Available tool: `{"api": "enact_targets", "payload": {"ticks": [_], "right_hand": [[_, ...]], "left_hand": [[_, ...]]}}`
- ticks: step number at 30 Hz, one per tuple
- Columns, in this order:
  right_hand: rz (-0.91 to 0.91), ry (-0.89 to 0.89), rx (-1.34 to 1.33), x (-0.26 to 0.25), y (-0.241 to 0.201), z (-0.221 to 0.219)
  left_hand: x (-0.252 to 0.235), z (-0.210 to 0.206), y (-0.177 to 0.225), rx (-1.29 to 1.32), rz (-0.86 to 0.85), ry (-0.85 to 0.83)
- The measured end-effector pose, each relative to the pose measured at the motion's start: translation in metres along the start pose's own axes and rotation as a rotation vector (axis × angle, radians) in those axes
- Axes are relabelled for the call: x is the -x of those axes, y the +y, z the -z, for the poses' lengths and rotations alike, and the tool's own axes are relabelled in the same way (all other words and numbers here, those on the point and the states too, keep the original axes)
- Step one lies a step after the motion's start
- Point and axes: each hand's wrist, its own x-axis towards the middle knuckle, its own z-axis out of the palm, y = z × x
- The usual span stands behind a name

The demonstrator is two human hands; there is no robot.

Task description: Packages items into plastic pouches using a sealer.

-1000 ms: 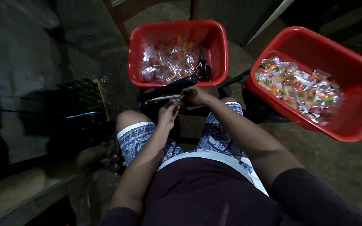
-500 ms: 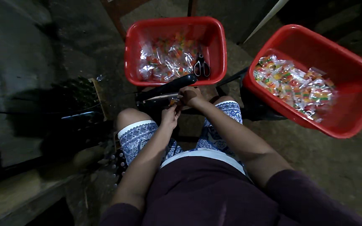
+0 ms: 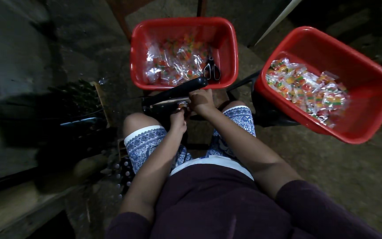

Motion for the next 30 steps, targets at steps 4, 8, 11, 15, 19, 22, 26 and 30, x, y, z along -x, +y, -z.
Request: {"api": "enact_targets", "payload": {"ticks": [4, 8, 11, 15, 19, 22, 26, 30], "right_hand": [[-0.004, 0.024, -0.006, -0.001, 0.003, -0.001], [0.0, 0.064, -0.05, 0.001, 0.006, -0.001], [0.02, 0.074, -0.045, 0.002, 0.007, 0.001], [0.035, 0.119, -0.024, 0.001, 0.008, 0.0], [0.031, 0.117, 0.009, 0.0, 0.006, 0.001], [0.032, 0.096, 0.003, 0.001, 0.007, 0.004], [-0.012, 0.131, -0.081, -0.002, 0.024, 0.027], [-0.032, 0.291, -0.387, 0.001, 0.029, 0.093]], "left_hand": [[0.001, -0.002, 0.002, 0.019, 0.011, -0.003], [0.002, -0.003, 0.004, -0.007, 0.02, 0.01], [0.0, -0.003, 0.003, -0.039, 0.022, 0.002], [-0.003, -0.003, 0.001, -0.045, 0.02, 0.0], [-0.001, -0.005, 0.003, -0.024, 0.023, 0.005], [-0.001, -0.005, 0.003, -0.034, 0.018, -0.004], [-0.001, -0.006, 0.005, 0.002, 0.03, -0.001], [-0.002, -0.005, 0.003, 0.01, 0.031, -0.003]]}}
